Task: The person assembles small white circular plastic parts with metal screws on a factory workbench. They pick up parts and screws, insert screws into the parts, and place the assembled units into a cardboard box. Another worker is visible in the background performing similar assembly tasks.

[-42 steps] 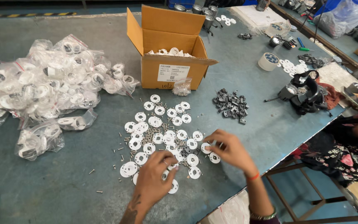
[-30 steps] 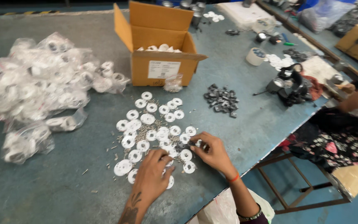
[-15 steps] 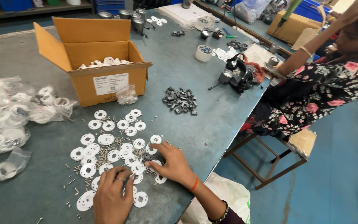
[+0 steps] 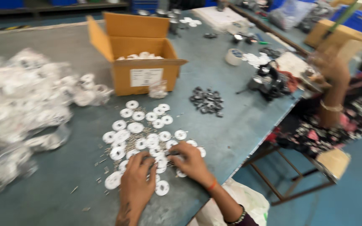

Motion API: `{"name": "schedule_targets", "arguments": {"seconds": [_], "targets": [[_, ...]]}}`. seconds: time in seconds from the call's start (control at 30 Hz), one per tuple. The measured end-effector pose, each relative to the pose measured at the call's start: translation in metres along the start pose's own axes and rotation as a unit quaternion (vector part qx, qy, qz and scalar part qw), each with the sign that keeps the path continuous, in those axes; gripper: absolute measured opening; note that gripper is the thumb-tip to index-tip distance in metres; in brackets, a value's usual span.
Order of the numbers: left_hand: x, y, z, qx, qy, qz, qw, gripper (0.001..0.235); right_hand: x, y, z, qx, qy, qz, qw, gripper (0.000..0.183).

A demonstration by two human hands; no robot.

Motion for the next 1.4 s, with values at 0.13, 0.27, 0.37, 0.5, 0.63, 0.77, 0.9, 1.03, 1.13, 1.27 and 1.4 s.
{"name": "schedule_targets", "arguments": {"seconds": [0.13, 0.27, 0.37, 0.5, 0.63, 0.77, 0.9, 1.03, 1.13, 1.27, 1.4], "targets": [[0.0, -0.001, 0.005, -0.006, 0.023, 0.018, 1.0, 0.01, -0.028, -0.003, 0.015, -0.027, -0.423, -0.083, 0.902, 0.015], [0.0, -0.003, 0.012, -0.015, 0.016, 0.006, 1.0, 0.01, -0.052, -0.006, 0.02, -0.023, -0.574, -0.197, 0.794, 0.025], [0.004, -0.006, 0.019, -0.029, 0.02, 0.014, 0.999, 0.016, -0.051, -0.005, 0.018, 0.021, -0.301, -0.153, 0.941, 0.027], [0.01, -0.008, 0.031, -0.077, 0.008, 0.02, 0.997, 0.011, -0.036, 0.001, 0.017, 0.044, -0.381, -0.162, 0.909, 0.042], [0.016, -0.009, 0.037, -0.086, -0.006, 0.04, 0.995, 0.011, -0.014, 0.0, 0.024, 0.043, -0.535, -0.205, 0.818, 0.047], [0.016, -0.009, 0.036, -0.083, -0.012, 0.043, 0.996, 0.011, -0.015, 0.001, 0.025, 0.031, -0.536, -0.228, 0.812, 0.044], [0.016, -0.008, 0.033, -0.08, -0.015, 0.035, 0.996, 0.011, -0.032, 0.0, 0.026, 0.007, -0.372, -0.176, 0.911, 0.031], [0.017, -0.008, 0.033, -0.078, -0.015, 0.031, 0.996, 0.011, -0.025, 0.003, 0.026, -0.052, -0.002, -0.103, 0.993, 0.027], [0.017, -0.008, 0.032, -0.079, -0.015, 0.024, 0.996, 0.011, -0.008, 0.002, 0.023, -0.051, 0.152, -0.071, 0.985, 0.033], [0.016, -0.008, 0.033, -0.082, -0.012, 0.022, 0.996, 0.01, 0.005, 0.0, 0.018, -0.068, 0.2, -0.038, 0.977, 0.033], [0.015, -0.009, 0.034, -0.077, -0.015, 0.032, 0.996, 0.01, -0.014, -0.002, 0.015, -0.052, 0.037, -0.106, 0.992, 0.024]]}}
Point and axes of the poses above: each hand's wrist, its own y-axis away from the middle knuckle, its own z-axis out of the back of the hand, x = y × z, the point moved 4 cm from there along -y, towards the middle knuckle, and after that the axes turned 15 degrees about y, right-handed, at the moved point
